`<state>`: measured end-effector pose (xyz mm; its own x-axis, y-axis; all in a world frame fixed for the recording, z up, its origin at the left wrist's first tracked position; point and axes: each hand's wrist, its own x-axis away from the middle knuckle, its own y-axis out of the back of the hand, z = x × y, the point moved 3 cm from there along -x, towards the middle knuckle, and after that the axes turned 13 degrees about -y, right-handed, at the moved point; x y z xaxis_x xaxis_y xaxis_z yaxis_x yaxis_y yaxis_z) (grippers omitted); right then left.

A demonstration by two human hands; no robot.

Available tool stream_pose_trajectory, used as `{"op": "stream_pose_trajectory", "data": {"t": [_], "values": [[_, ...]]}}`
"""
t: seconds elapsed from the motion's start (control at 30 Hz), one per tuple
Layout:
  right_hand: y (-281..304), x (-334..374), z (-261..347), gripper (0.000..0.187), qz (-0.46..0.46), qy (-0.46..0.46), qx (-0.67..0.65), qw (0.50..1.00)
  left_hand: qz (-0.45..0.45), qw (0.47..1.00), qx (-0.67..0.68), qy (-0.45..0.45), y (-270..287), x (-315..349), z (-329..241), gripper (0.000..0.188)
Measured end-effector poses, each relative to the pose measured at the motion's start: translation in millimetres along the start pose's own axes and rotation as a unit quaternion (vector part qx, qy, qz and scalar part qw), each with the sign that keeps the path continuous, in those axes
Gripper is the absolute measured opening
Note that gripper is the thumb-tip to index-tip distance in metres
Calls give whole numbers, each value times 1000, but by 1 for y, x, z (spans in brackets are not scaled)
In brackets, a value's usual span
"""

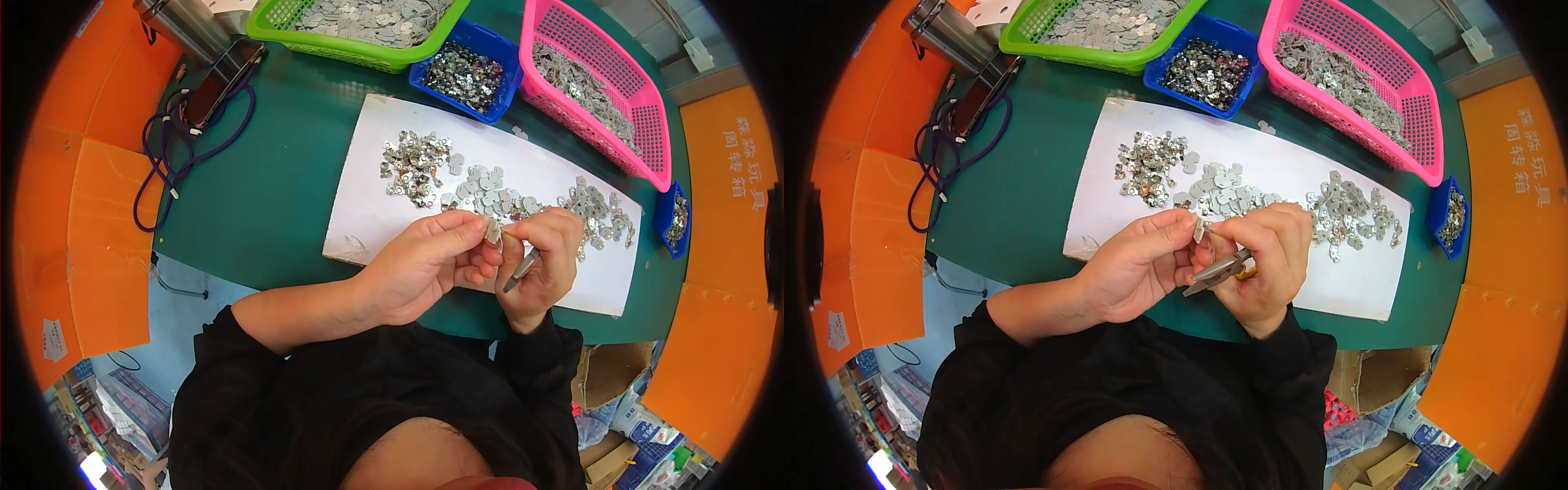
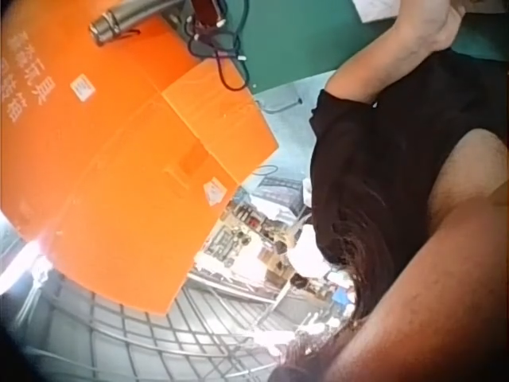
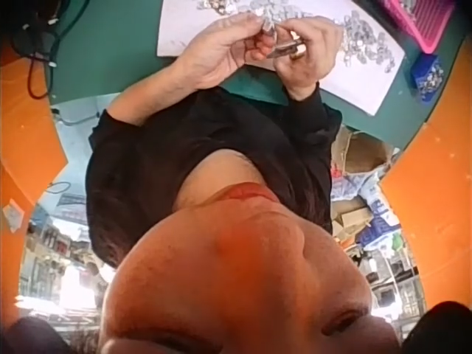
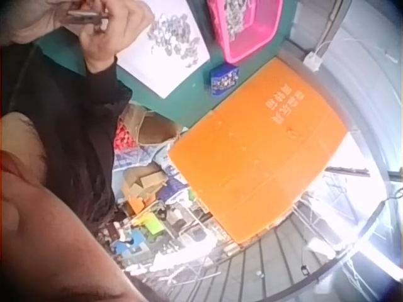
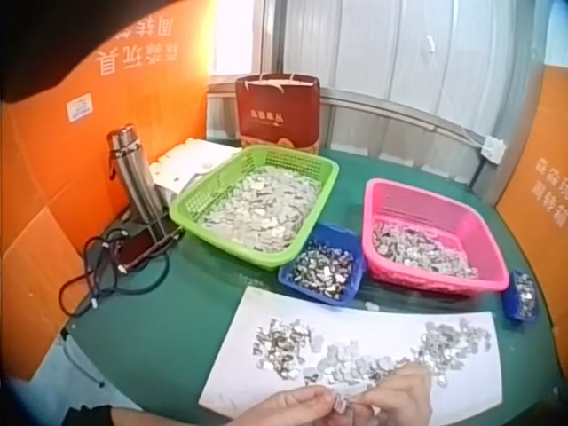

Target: Using pliers to assemble or process small silver metal toy components at a factory workbench.

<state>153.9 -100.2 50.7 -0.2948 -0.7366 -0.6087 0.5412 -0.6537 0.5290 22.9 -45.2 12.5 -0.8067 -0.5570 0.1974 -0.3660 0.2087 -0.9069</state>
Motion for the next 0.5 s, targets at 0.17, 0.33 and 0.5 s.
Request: {"op": "stream_pose_trajectory", "data": {"t": [0.17, 0.33, 0.5], "values": [[-1, 2, -4, 14, -3, -16, -13, 1000, 8, 982, -153, -107, 0, -1, -8, 22], [-1, 3, -4, 14, -2, 17, -25, 1000, 41, 956, -250, -146, 1, -2, -23, 18], [-4, 4, 0, 16, -10, 45, 23, 999, 31, 945, -278, -167, 5, -3, -27, 17]]}}
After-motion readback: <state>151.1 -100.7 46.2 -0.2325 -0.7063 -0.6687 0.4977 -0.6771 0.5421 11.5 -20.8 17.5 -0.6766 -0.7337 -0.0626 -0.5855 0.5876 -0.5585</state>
